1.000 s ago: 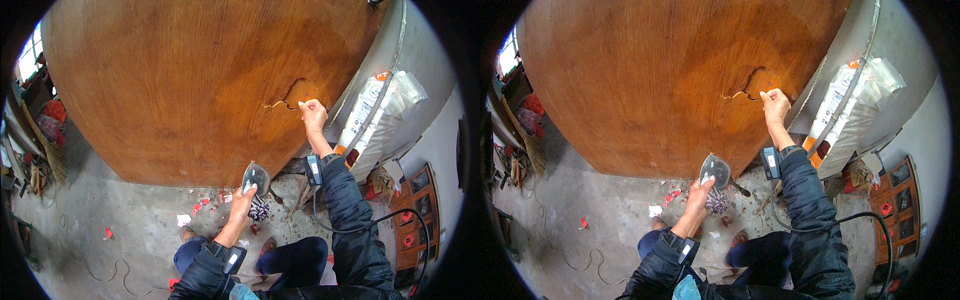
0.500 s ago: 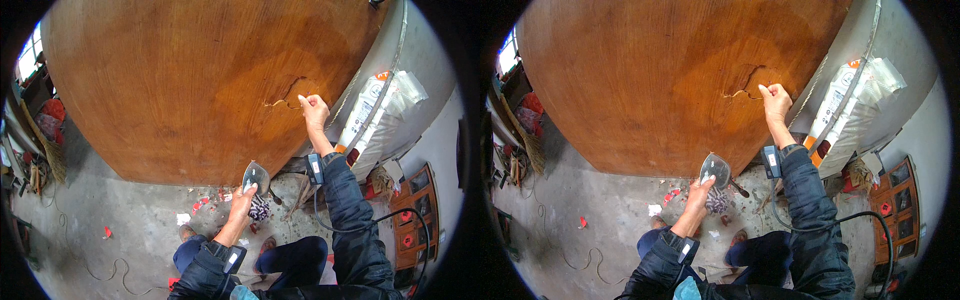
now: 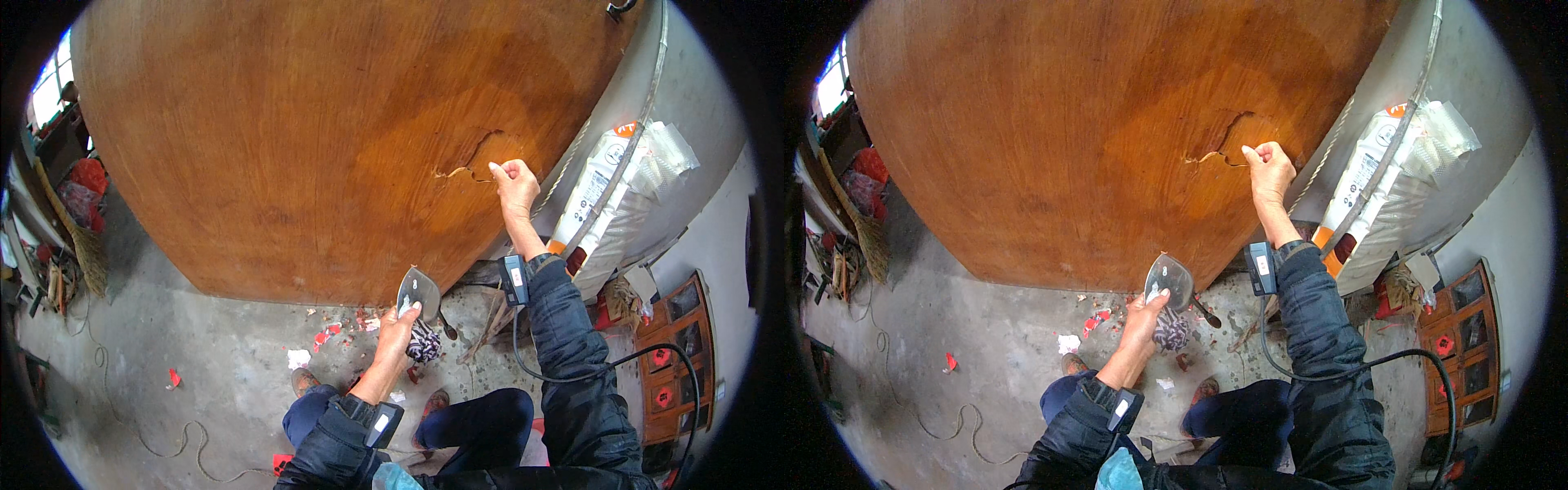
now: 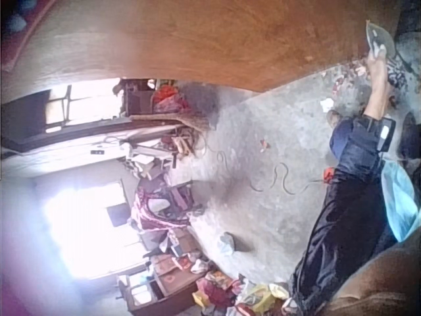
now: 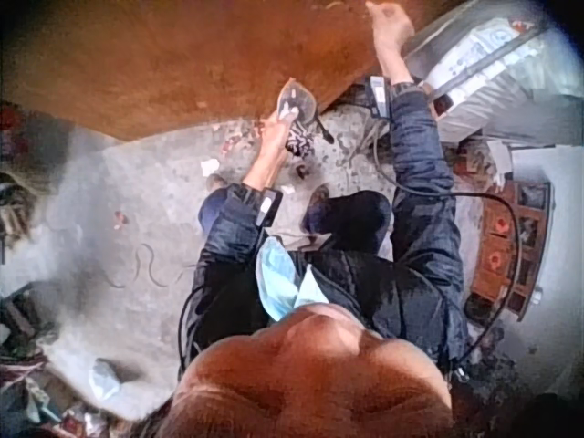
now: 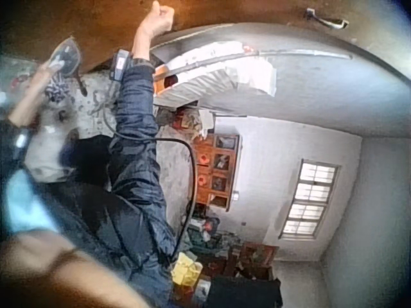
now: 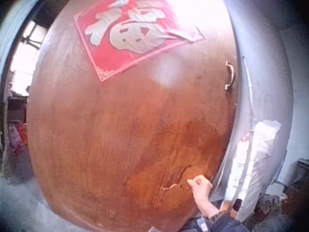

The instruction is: The person sits in front of a large wooden surface and uses a putty knife to apply a filler into a crack. They then wipe the area with a cloth, repeating the application and wiping steps to smooth the surface.

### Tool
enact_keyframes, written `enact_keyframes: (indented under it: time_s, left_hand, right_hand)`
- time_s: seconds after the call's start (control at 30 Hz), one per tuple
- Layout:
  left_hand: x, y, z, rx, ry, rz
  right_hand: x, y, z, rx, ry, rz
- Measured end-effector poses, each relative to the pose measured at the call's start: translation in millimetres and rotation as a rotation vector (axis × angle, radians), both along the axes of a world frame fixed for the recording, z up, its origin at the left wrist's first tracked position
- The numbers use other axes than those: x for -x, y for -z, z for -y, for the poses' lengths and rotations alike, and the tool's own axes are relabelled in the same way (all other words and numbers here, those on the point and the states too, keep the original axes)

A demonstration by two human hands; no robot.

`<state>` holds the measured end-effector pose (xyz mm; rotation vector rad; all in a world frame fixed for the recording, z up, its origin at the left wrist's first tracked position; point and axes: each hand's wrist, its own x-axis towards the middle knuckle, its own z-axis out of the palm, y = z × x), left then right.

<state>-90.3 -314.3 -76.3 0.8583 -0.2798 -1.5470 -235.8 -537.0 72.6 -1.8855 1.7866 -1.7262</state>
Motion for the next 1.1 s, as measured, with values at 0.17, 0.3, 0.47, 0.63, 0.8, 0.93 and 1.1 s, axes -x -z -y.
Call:
enact_keyframes:
  time_s: [0.17, 0.3, 0.47, 0.63, 0.8, 0.93, 1.1]
  left_hand:
    - [1.6, 2.4, 1.2, 0.012, -0.028, 0.034]
    - [2.6, 2.4, 0.5, 0.007, -0.022, 0.054]
    - [3.4, 1.3, 1.7, -0.013, -0.014, 0.036]
    - [3.6, 5.6, 3.1, -0.012, -0.001, -0.002]
    - [3.5, 8.1, 4.9, 0.004, -0.021, 0.005]
    - [2.4, 3.3, 1.5, -0.015, 0.005, 0.01]
    - [0.5, -2.5, 0.0, -0.015, 0.004, -0.005]
  right_hand:
    - [13.1, 0.9, -5.3, 0.165, -0.025, 0.106]
    - [20.1, 11.5, -11.4, 0.13, -0.149, 0.165]
    - [9.7, 15.5, -12.0, 0.166, 0.015, -0.21]
    - [7.0, 21.0, -8.7, 0.123, 0.095, -0.302]
    - [12.7, 26.4, -1.5, 0.145, -0.016, -0.132]
    - [11.5, 20.8, -1.2, 0.152, -0.164, 0.067]
    - [2.8, 10.8, -4.4, 0.178, -0.164, 0.01]
